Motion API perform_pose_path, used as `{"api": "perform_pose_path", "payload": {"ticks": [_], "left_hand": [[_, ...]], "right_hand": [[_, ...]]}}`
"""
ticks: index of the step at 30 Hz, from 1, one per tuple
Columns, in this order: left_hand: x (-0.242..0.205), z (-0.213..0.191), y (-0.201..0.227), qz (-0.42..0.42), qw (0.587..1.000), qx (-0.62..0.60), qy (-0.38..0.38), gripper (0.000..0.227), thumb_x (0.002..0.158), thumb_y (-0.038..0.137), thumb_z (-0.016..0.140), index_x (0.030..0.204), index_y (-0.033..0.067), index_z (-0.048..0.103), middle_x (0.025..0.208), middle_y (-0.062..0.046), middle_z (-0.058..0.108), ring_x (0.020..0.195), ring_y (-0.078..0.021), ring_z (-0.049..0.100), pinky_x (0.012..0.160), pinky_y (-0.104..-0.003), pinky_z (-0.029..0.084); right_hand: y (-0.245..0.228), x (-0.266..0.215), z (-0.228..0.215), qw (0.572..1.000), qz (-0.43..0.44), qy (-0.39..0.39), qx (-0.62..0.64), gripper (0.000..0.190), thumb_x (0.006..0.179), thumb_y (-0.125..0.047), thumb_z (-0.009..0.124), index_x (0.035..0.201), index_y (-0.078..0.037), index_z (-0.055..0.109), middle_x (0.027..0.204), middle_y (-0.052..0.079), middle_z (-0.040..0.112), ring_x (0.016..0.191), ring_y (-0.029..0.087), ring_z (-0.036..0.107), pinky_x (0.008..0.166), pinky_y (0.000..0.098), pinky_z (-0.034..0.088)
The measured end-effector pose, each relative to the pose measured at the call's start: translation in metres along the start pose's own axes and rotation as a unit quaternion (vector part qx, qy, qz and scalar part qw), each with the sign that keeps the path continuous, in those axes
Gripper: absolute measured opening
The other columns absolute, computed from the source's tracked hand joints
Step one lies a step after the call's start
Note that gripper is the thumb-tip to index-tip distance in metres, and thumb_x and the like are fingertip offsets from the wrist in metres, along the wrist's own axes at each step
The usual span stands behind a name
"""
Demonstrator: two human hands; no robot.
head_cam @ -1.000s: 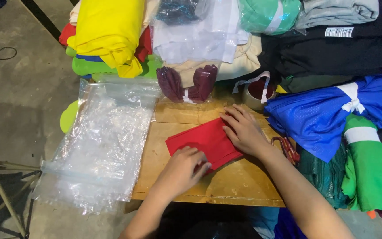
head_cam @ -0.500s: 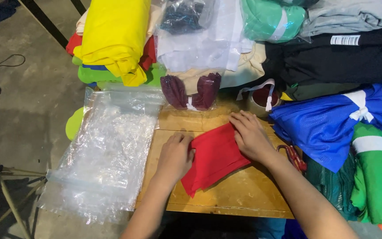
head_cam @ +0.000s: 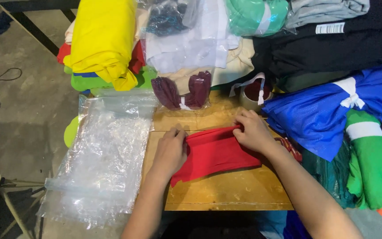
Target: Folding a red fabric and tying a white ribbon around it on a wooden workspace.
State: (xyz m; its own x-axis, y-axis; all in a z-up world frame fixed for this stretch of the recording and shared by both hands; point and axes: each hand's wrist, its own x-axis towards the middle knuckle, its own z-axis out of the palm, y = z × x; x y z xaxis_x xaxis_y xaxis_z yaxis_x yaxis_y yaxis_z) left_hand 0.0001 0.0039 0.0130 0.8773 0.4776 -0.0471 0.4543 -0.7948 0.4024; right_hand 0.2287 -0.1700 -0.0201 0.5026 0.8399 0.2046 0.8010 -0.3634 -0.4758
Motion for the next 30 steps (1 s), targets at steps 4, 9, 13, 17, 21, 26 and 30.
{"api": "perform_pose_path", "payload": {"ticks": [4,9,13,17,21,26,30], "left_hand": [[-0.010,-0.026,0.019,0.015,1.000,0.003,0.010,0.026,0.090,0.009,0.061,0.115,0.0036,0.067,0.105,-0.020,0.066,0.108,-0.0442,0.065,0.089,-0.053,0.052],[-0.008,-0.003,-0.004,0.039,0.999,-0.018,0.027,0.023,0.088,0.007,0.062,0.112,0.0047,0.066,0.099,-0.020,0.068,0.104,-0.0450,0.067,0.084,-0.053,0.054],[-0.021,-0.021,-0.001,0.025,0.994,-0.099,0.033,0.029,0.087,0.004,0.061,0.116,0.0085,0.067,0.100,-0.019,0.070,0.105,-0.0451,0.067,0.085,-0.053,0.056],[-0.023,-0.025,0.005,0.015,0.984,-0.169,0.058,0.030,0.087,0.000,0.060,0.115,0.0063,0.069,0.101,-0.022,0.072,0.106,-0.0469,0.068,0.086,-0.053,0.056],[-0.021,-0.016,0.000,0.017,0.979,-0.192,0.065,0.030,0.087,0.000,0.058,0.115,0.0054,0.068,0.103,-0.022,0.071,0.108,-0.0466,0.067,0.089,-0.054,0.055],[-0.016,-0.016,0.001,0.024,0.977,-0.195,0.077,0.027,0.089,0.004,0.057,0.114,0.0030,0.067,0.099,-0.026,0.070,0.104,-0.0502,0.067,0.086,-0.057,0.055],[-0.023,-0.014,0.003,0.015,0.974,-0.212,0.081,0.025,0.088,0.008,0.060,0.112,0.0043,0.069,0.096,-0.026,0.070,0.101,-0.0500,0.068,0.083,-0.056,0.055]], "right_hand": [[-0.002,0.001,-0.002,1.000,0.019,-0.001,0.011,0.005,0.079,-0.012,0.066,0.084,-0.010,0.068,0.083,0.010,0.066,0.092,0.034,0.068,0.078,0.0435,0.056],[-0.004,0.000,-0.004,0.997,0.022,0.046,0.061,0.009,0.079,-0.006,0.069,0.085,-0.013,0.070,0.079,0.008,0.071,0.084,0.031,0.072,0.072,0.0382,0.058],[-0.004,-0.004,-0.003,0.995,0.004,0.078,0.062,0.011,0.080,0.000,0.065,0.084,-0.009,0.070,0.079,0.012,0.070,0.086,0.035,0.071,0.073,0.0391,0.059],[-0.007,-0.001,-0.004,0.993,0.018,0.087,0.074,0.014,0.080,0.003,0.065,0.084,-0.009,0.070,0.079,0.012,0.071,0.085,0.034,0.071,0.072,0.0393,0.059],[-0.007,-0.005,-0.007,0.988,0.028,0.114,0.098,0.018,0.080,0.005,0.065,0.083,-0.012,0.072,0.080,0.008,0.073,0.087,0.030,0.072,0.074,0.0361,0.059],[-0.009,0.002,-0.019,0.981,0.059,0.127,0.136,0.022,0.079,0.008,0.068,0.090,-0.010,0.075,0.083,0.011,0.074,0.086,0.031,0.073,0.071,0.0354,0.060],[-0.025,-0.003,-0.025,0.977,0.076,0.130,0.147,0.034,0.078,0.008,0.070,0.109,-0.006,0.073,0.094,0.020,0.075,0.094,0.040,0.072,0.075,0.0429,0.061]]}}
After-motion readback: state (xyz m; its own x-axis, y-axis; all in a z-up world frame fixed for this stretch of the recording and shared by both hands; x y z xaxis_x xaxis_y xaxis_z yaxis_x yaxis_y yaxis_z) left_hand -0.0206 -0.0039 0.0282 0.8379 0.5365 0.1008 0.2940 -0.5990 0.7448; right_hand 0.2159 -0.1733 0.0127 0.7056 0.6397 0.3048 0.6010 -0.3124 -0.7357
